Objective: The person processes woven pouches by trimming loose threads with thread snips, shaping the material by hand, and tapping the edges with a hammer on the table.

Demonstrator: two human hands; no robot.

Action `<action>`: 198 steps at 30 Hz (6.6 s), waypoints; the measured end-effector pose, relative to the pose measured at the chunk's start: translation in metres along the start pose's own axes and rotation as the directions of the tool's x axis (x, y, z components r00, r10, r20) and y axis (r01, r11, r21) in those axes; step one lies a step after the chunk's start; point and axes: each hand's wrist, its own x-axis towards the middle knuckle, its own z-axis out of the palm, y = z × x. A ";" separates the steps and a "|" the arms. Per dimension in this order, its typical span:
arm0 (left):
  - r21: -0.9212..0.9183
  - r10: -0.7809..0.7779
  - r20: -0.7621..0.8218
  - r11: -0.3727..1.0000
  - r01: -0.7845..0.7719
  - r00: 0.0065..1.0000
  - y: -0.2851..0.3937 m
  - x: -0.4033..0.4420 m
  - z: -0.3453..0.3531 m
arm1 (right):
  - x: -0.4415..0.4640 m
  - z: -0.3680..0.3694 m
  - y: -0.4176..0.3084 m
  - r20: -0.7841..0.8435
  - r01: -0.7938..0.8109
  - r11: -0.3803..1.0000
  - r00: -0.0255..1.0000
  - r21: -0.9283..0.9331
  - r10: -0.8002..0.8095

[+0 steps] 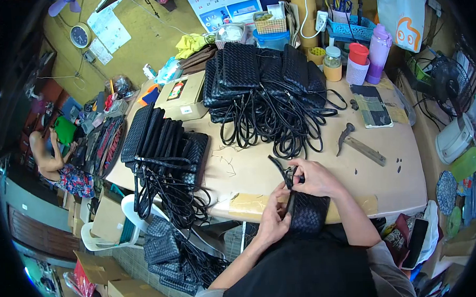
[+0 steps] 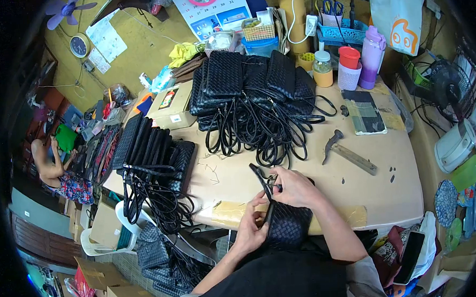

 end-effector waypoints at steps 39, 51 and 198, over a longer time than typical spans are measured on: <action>-0.173 -0.002 0.246 0.984 0.046 0.969 0.024 0.027 -0.054 | -0.023 0.008 0.002 0.207 0.049 0.672 0.933 0.739 -0.295; 0.297 0.284 0.074 0.909 -0.293 0.956 0.063 0.036 -0.049 | -0.011 0.019 0.020 0.284 -0.132 0.655 0.950 0.744 -0.131; 0.173 0.191 -0.329 0.975 -0.140 0.925 0.000 0.026 -0.004 | -0.052 0.015 0.017 -0.601 0.061 0.987 0.798 0.149 0.041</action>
